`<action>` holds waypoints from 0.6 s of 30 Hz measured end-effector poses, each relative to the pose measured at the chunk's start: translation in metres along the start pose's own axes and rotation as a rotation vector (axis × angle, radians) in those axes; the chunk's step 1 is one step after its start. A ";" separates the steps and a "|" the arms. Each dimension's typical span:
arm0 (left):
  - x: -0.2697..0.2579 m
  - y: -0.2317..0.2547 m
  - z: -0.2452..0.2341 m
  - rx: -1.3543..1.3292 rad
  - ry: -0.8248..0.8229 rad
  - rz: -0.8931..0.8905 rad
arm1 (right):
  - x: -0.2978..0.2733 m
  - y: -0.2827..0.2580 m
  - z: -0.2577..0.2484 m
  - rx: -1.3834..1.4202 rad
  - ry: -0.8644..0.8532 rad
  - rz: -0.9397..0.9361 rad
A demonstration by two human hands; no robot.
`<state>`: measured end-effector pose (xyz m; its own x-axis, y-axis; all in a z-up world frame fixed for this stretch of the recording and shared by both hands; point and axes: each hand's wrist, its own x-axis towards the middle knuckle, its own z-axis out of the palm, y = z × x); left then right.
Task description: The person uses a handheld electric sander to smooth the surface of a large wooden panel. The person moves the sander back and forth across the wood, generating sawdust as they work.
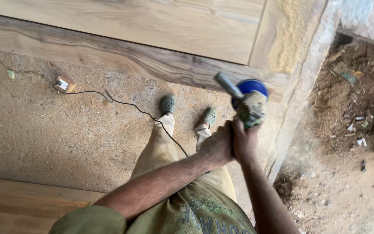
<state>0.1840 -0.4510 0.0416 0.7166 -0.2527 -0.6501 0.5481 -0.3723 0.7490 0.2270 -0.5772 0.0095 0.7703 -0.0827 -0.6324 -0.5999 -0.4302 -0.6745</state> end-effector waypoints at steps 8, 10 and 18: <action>-0.045 -0.090 -0.053 -0.055 0.369 0.076 | -0.029 -0.063 0.127 -0.402 -0.304 0.053; -0.054 -0.097 -0.069 -0.148 0.429 0.064 | -0.034 -0.079 0.151 -0.479 -0.313 0.109; -0.056 -0.084 -0.078 -0.008 0.374 0.061 | -0.030 -0.067 0.142 -0.296 -0.292 -0.018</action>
<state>0.1314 -0.3363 0.0253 0.8549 0.0698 -0.5140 0.5022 -0.3595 0.7865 0.2136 -0.4186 0.0196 0.6611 0.1669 -0.7315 -0.4661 -0.6726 -0.5747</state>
